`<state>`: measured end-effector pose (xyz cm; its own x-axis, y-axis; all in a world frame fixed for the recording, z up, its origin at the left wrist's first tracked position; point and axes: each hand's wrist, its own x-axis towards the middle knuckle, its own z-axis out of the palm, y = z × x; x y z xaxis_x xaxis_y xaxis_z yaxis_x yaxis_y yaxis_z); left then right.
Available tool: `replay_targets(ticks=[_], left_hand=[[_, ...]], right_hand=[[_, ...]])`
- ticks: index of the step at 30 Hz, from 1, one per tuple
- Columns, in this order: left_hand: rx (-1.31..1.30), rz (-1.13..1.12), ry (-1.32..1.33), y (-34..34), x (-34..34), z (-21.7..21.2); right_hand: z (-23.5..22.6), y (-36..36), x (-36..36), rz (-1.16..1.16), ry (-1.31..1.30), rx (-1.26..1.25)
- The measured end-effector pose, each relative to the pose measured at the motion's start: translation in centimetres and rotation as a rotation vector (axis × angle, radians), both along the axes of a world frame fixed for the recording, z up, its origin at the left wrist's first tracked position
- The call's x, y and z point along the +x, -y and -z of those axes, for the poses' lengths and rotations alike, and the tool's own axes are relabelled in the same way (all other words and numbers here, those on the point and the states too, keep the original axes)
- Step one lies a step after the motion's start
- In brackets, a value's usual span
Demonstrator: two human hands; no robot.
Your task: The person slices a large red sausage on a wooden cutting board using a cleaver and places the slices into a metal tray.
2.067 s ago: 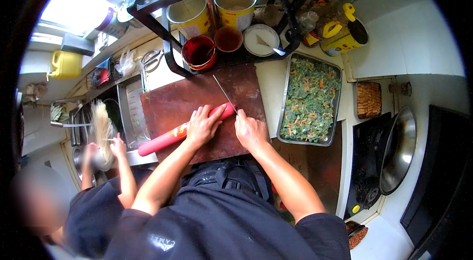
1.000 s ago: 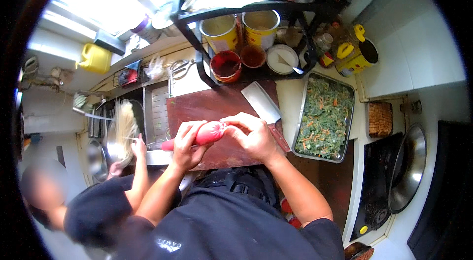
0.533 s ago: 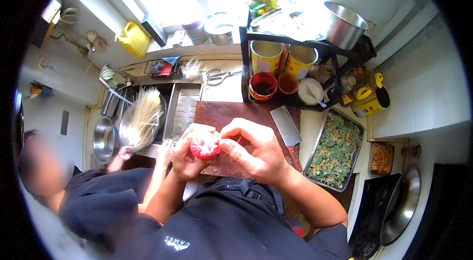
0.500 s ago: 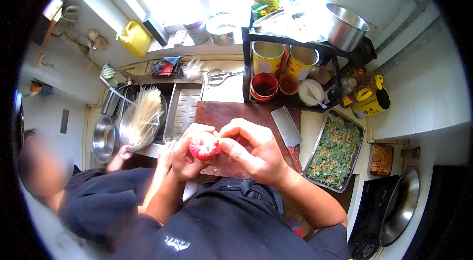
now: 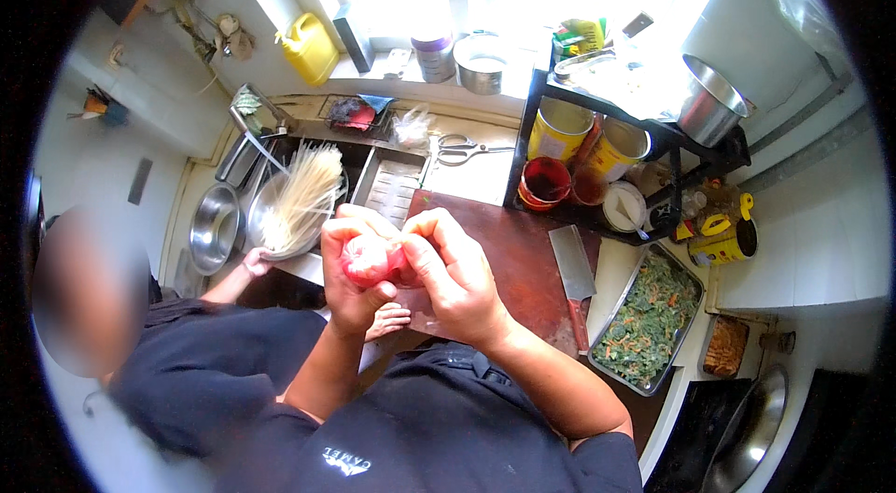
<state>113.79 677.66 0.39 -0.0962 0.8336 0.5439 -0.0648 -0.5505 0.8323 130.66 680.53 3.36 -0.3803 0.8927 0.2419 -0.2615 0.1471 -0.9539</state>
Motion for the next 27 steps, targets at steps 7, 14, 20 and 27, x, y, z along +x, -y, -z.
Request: replay_targets(ticks=[7, 14, 20, 27], left_hand=[[-0.044, -0.092, 0.085, -0.2, -0.8, -0.5], [-0.065, -0.175, 0.162, -1.0, -1.5, 0.1], [-0.068, -0.203, 0.167, -0.8, -2.4, 0.8], [-0.079, -0.222, 0.169, -0.9, -2.1, 0.6]], right_hand=[[-0.2, -0.5, -1.9, 0.081, 0.096, 0.114], [3.3, 0.5, -4.0, 0.048, -0.151, -0.210], [5.2, 1.5, -4.6, 0.008, -0.214, -0.303], [6.8, 1.8, -3.6, 0.054, -0.145, -0.304]])
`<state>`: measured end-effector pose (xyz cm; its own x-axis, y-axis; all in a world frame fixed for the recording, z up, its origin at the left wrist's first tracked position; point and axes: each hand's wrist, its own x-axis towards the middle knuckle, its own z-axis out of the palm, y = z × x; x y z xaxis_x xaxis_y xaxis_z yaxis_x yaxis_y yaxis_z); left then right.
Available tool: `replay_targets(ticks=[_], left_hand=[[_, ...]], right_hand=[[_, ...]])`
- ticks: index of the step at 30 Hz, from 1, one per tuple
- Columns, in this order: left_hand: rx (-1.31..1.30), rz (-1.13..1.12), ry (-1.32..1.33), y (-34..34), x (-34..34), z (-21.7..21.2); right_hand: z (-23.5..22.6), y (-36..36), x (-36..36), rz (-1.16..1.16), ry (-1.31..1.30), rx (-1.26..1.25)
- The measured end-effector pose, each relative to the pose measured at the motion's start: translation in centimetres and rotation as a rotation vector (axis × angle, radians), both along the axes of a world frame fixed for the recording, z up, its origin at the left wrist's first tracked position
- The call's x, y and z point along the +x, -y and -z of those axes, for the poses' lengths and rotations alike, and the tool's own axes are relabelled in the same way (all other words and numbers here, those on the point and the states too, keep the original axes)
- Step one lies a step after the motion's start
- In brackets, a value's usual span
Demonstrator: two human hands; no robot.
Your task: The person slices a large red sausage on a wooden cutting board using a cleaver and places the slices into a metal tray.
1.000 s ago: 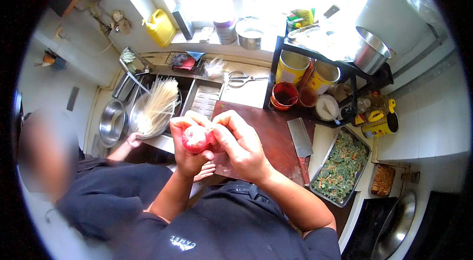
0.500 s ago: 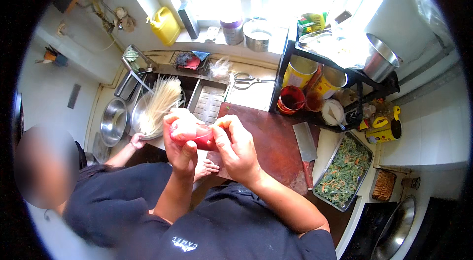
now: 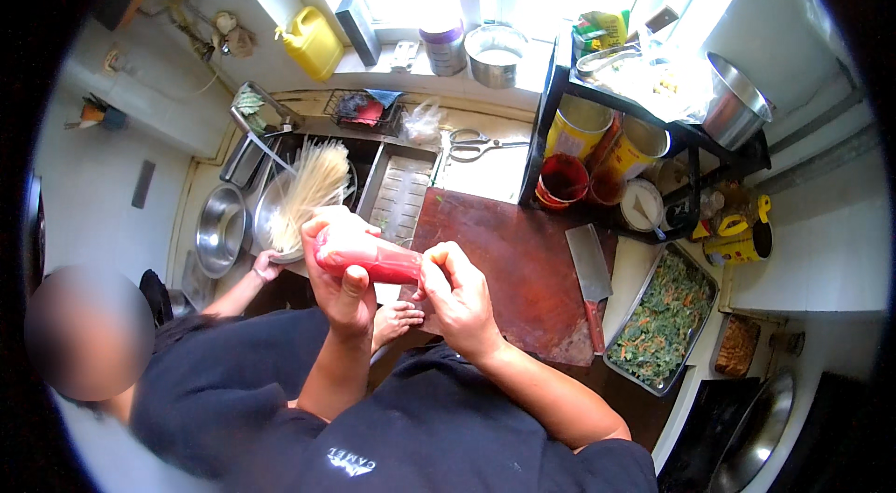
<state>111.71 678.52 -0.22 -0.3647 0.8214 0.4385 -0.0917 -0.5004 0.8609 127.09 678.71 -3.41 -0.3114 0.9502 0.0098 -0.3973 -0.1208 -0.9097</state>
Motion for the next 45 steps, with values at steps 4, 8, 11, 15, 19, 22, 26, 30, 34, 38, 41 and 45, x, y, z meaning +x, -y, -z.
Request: replay_targets(ticks=[4, 8, 11, 15, 19, 22, 26, 30, 34, 38, 41, 45], left_hand=[[0.008, -0.005, -0.030, -0.1, 0.1, 0.2], [-0.022, -0.051, -0.048, -0.3, 0.6, 0.4], [-0.013, -0.048, -0.056, -0.5, 0.9, 0.5], [0.020, -0.013, -0.088, -0.7, 0.8, 1.0], [0.029, 0.044, -0.099, -0.7, 0.7, 1.2], [0.027, 0.044, -0.113, -0.9, 1.0, 1.1], [0.048, 0.041, -0.181, -1.4, 0.9, 1.4], [0.036, 0.046, -0.172, -1.6, 1.3, 1.3], [0.020, 0.044, -0.160, -1.7, 1.7, 0.8], [0.014, 0.072, -0.136, -2.0, 1.9, 0.6], [0.033, 0.062, -0.141, -2.2, 2.0, 0.9], [0.039, -0.009, -0.067, -3.3, -0.2, 0.6]], right_hand=[[0.3, 0.7, 1.3, 0.044, 0.276, 0.313], [1.1, -0.2, 1.7, 0.137, 0.342, 0.705], [0.9, -0.5, 2.3, 0.098, 0.439, 0.850], [0.8, 0.0, 2.6, 0.082, 0.474, 0.915], [2.0, -0.6, 3.0, 0.082, 0.517, 0.959], [2.8, -1.3, 3.4, 0.086, 0.519, 1.014], [4.1, -2.0, 4.3, 0.109, 0.563, 1.056], [5.6, -2.4, 4.7, 0.163, 0.593, 1.076], [6.3, -2.4, 5.1, 0.191, 0.612, 1.072], [7.1, -2.5, 5.6, 0.206, 0.653, 1.077], [8.1, -2.6, 6.1, 0.202, 0.711, 1.087], [13.8, -1.0, 9.9, 0.030, 0.952, 1.006]])
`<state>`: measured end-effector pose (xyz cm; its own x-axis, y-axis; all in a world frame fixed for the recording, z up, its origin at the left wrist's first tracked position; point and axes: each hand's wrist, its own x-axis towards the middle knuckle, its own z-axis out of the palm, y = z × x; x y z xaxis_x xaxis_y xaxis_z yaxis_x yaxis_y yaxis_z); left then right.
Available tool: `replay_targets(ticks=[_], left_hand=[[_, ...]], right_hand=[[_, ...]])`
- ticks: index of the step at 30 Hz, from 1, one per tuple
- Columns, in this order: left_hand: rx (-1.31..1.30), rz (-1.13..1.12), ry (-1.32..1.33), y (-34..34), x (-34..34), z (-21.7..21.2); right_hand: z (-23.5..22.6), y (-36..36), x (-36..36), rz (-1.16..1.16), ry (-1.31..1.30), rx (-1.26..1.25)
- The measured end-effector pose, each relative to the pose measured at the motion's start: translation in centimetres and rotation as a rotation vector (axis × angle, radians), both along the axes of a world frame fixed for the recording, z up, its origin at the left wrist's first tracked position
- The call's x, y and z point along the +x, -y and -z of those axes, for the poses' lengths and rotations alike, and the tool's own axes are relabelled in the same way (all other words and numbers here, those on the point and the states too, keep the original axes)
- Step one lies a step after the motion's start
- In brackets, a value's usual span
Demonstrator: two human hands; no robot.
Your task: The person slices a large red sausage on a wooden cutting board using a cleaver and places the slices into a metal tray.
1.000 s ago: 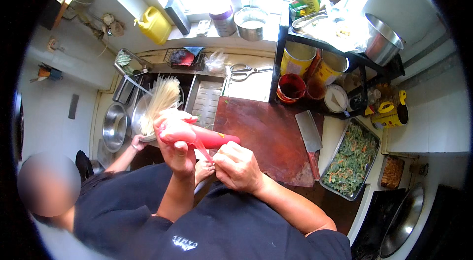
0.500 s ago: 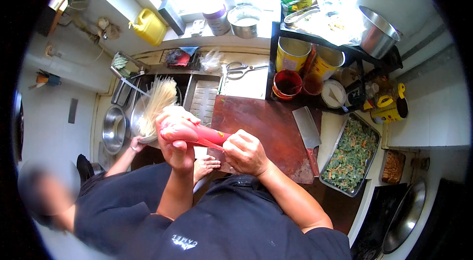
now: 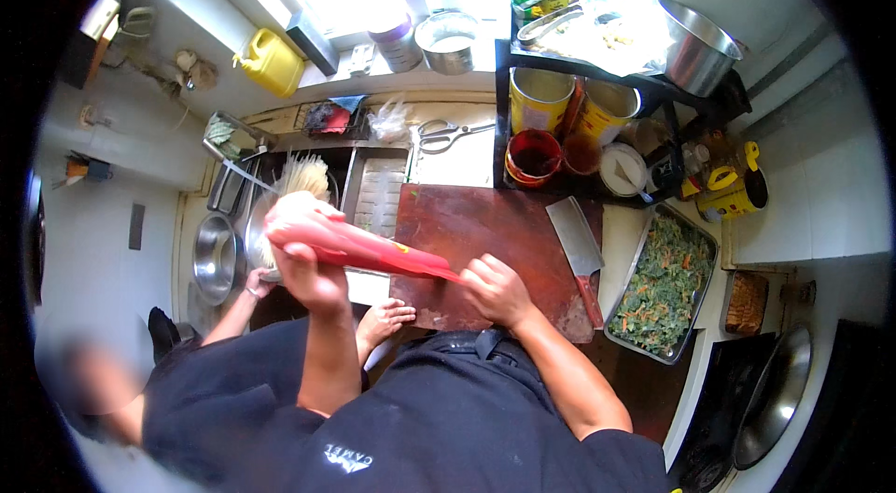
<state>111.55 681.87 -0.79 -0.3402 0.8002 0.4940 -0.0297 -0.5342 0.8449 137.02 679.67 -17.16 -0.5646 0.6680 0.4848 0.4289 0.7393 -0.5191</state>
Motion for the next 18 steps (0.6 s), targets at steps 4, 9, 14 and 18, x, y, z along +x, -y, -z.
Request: replay_targets(ticks=[4, 9, 14, 18], left_hand=[[0.005, -0.003, 0.079, -0.2, -3.5, 1.4], [-0.006, -0.004, 0.094, 0.0, -2.3, 1.9], [-0.030, -0.005, 0.049, 0.0, -1.4, 1.5], [-0.071, 0.003, -0.018, 0.4, -0.9, 3.4]], right_hand=[[5.1, 4.0, 3.3, 0.224, 0.009, -0.279], [4.1, 2.4, 3.6, 0.411, -0.119, -0.337], [1.4, 0.0, 5.2, 0.533, -0.341, -0.444], [-2.7, -1.0, 3.7, 0.496, -0.197, -0.394]])
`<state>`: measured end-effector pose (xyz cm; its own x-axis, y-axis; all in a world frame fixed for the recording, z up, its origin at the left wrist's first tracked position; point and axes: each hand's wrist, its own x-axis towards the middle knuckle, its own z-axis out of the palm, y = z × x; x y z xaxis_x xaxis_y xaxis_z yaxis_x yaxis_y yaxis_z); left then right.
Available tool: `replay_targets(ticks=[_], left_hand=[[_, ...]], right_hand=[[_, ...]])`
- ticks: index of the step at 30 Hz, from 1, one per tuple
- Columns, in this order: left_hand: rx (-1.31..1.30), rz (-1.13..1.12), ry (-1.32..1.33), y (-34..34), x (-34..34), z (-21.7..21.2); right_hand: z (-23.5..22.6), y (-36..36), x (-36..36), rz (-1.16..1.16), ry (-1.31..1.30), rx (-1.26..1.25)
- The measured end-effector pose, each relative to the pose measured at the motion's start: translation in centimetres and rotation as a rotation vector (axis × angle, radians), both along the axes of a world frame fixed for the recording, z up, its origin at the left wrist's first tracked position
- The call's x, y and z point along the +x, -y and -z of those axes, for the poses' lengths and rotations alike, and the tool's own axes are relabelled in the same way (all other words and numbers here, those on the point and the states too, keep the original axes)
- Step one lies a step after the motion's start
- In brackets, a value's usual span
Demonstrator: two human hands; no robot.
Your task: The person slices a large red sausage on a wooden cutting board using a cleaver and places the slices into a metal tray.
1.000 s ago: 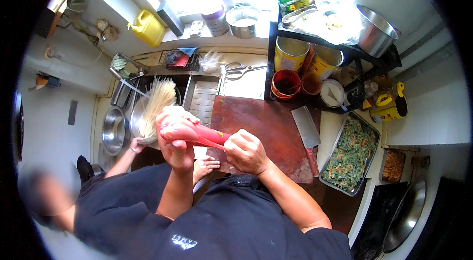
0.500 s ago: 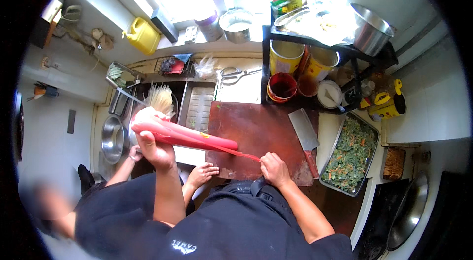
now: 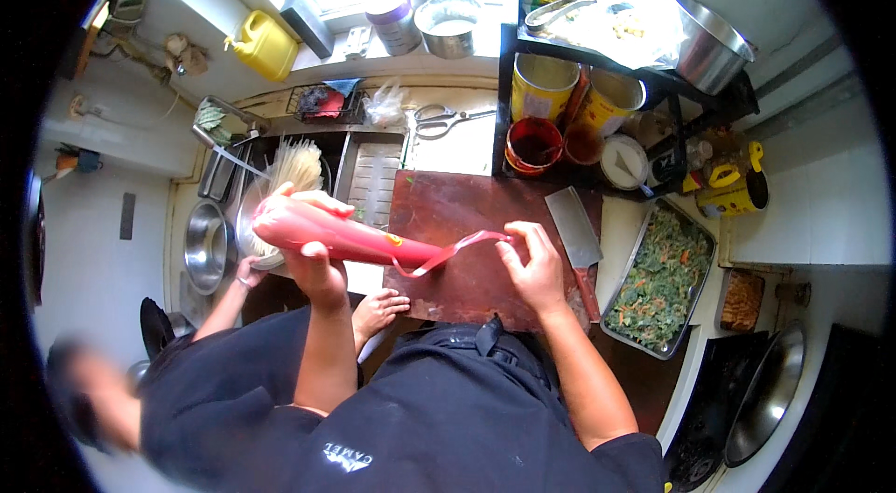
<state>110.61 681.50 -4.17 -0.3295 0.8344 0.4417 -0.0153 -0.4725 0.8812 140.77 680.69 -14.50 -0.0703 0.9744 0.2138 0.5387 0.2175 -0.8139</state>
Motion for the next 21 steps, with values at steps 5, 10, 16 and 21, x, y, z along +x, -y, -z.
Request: replay_targets(ticks=[5, 10, 16, 21], left_hand=[[0.040, 0.101, 0.032, -0.3, 1.7, 1.4], [0.147, 0.175, -0.083, 0.0, 3.2, 1.8], [0.151, 0.129, -0.097, 0.5, 4.4, 1.8], [0.258, 0.060, -0.236, 0.4, 4.3, 0.1]], right_hand=[[-7.4, -1.2, -3.3, -0.182, -0.036, 0.144], [-15.8, -2.1, -7.0, -0.418, -0.271, 0.279], [-18.4, -2.6, -9.1, -0.508, -0.418, 0.264], [-18.9, -3.0, -9.0, -0.502, -0.324, 0.374]])
